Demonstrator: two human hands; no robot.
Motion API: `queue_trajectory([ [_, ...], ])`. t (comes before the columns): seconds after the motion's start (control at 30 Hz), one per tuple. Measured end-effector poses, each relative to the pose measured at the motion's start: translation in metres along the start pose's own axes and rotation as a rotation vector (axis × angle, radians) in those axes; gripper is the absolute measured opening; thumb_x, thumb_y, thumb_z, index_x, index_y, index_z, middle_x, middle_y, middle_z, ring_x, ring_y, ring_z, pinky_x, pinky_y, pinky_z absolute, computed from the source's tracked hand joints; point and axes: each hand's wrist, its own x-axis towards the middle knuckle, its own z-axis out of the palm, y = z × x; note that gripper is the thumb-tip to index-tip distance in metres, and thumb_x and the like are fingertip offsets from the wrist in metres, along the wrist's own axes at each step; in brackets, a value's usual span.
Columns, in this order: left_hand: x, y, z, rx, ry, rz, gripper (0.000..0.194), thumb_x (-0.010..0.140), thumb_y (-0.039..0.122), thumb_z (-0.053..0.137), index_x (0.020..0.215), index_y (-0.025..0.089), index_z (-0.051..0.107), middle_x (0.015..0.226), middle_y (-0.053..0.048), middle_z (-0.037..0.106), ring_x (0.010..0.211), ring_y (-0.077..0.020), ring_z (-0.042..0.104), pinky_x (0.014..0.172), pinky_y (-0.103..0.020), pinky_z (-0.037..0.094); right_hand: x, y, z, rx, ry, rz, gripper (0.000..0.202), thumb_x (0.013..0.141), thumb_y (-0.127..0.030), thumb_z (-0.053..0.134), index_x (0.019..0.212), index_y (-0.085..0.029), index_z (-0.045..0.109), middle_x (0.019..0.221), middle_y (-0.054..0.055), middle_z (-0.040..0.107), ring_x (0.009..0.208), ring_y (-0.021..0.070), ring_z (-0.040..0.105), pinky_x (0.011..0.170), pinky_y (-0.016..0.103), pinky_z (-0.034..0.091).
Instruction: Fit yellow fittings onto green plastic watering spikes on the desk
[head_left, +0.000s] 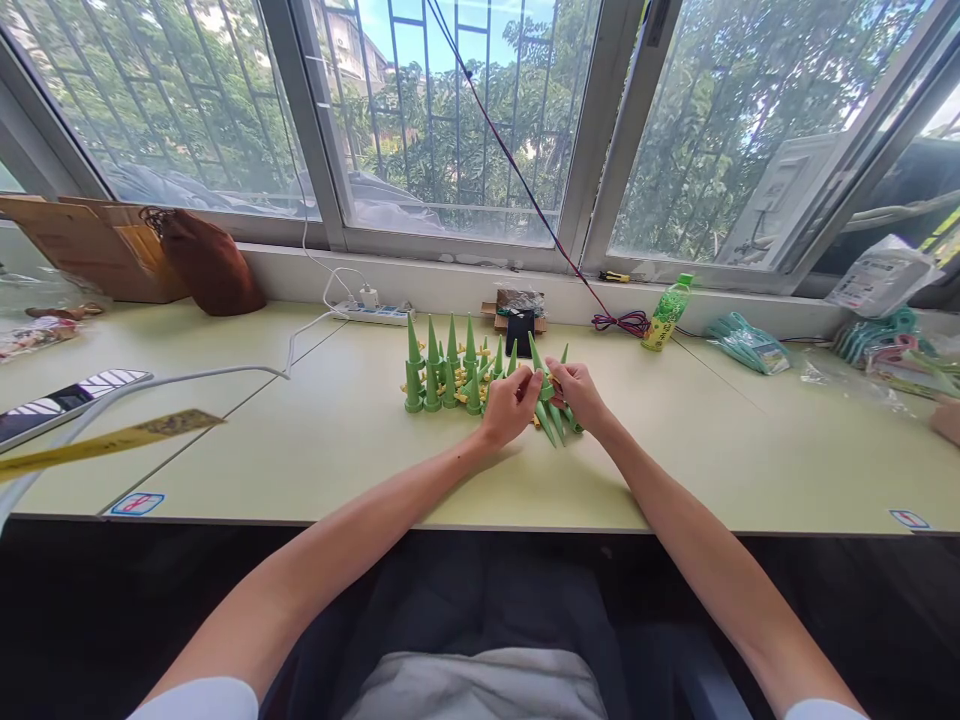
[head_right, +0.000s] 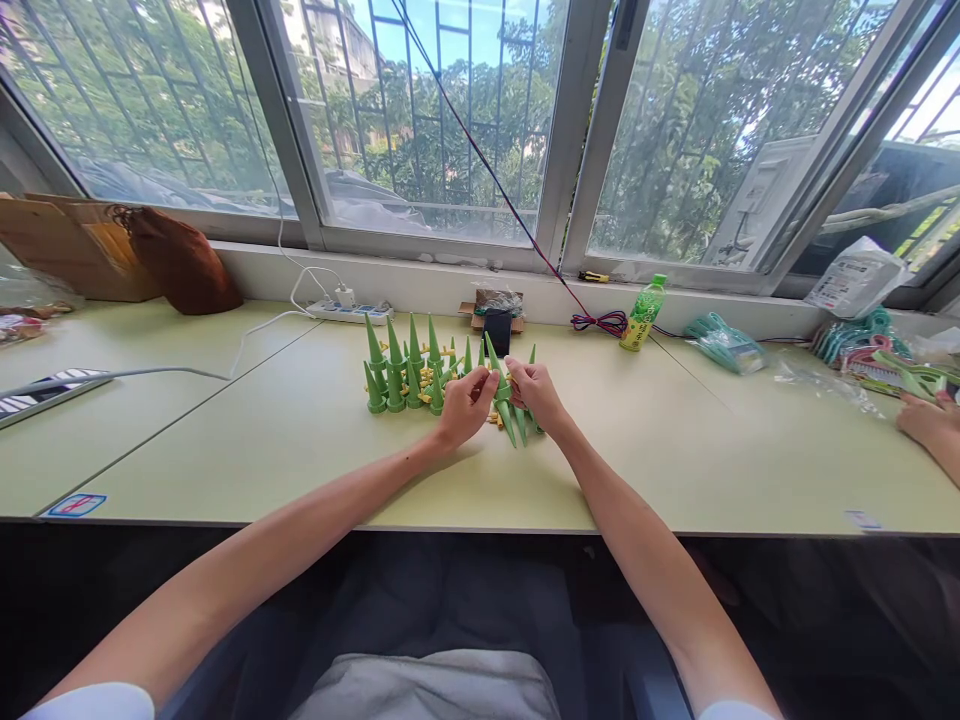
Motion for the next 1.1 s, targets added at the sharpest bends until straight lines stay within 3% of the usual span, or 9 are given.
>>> queue_trajectory([
  [0.17, -0.002, -0.0014, 0.001, -0.053, -0.012, -0.033, 0.028, 0.098, 0.046, 0.047, 0.088, 0.02, 0.05, 0.054, 0.007, 0.042, 0.044, -0.0081, 0.035, 0.047, -0.022, 0.027, -0.0006, -0.0014, 0.0013, 0.007, 0.001, 0.008, 0.064, 0.075, -0.063, 0.072, 0.05, -0.022, 0.029, 0.046, -0.009, 0.021, 0.039, 0.0042, 0.018, 0.035, 0.023, 0.019],
  [0.33, -0.003, -0.002, 0.0024, -0.096, 0.01, -0.015, 0.024, 0.099, 0.044, 0.048, 0.109, 0.022, 0.048, 0.055, 0.01, 0.04, 0.042, -0.0074, 0.033, 0.046, -0.021, 0.027, -0.0007, -0.0015, 0.0011, 0.007, 0.02, 0.024, 0.063, 0.076, -0.062, 0.072, 0.052, -0.022, 0.029, 0.047, -0.009, 0.021, 0.04, 0.004, 0.017, 0.034, 0.022, 0.021],
  [0.5, -0.0026, -0.0024, 0.0022, -0.094, 0.015, 0.013, 0.025, 0.099, 0.042, 0.048, 0.116, 0.024, 0.049, 0.059, 0.008, 0.04, 0.043, -0.0073, 0.032, 0.045, -0.02, 0.027, -0.0014, -0.0042, 0.0023, 0.021, 0.021, 0.034, 0.064, 0.079, -0.063, 0.069, 0.051, -0.023, 0.028, 0.046, -0.009, 0.02, 0.039, 0.0038, 0.018, 0.033, 0.021, 0.022],
  [1.1, -0.0019, -0.0033, -0.0006, -0.041, -0.026, 0.05, 0.029, 0.1, 0.027, 0.04, 0.122, 0.02, 0.058, 0.059, 0.006, 0.043, 0.044, -0.0081, 0.036, 0.048, -0.02, 0.031, 0.001, -0.0007, -0.0009, 0.085, 0.011, 0.05, 0.064, 0.071, -0.06, 0.077, 0.052, -0.022, 0.03, 0.047, -0.011, 0.02, 0.039, 0.0023, 0.016, 0.034, 0.02, 0.018],
])
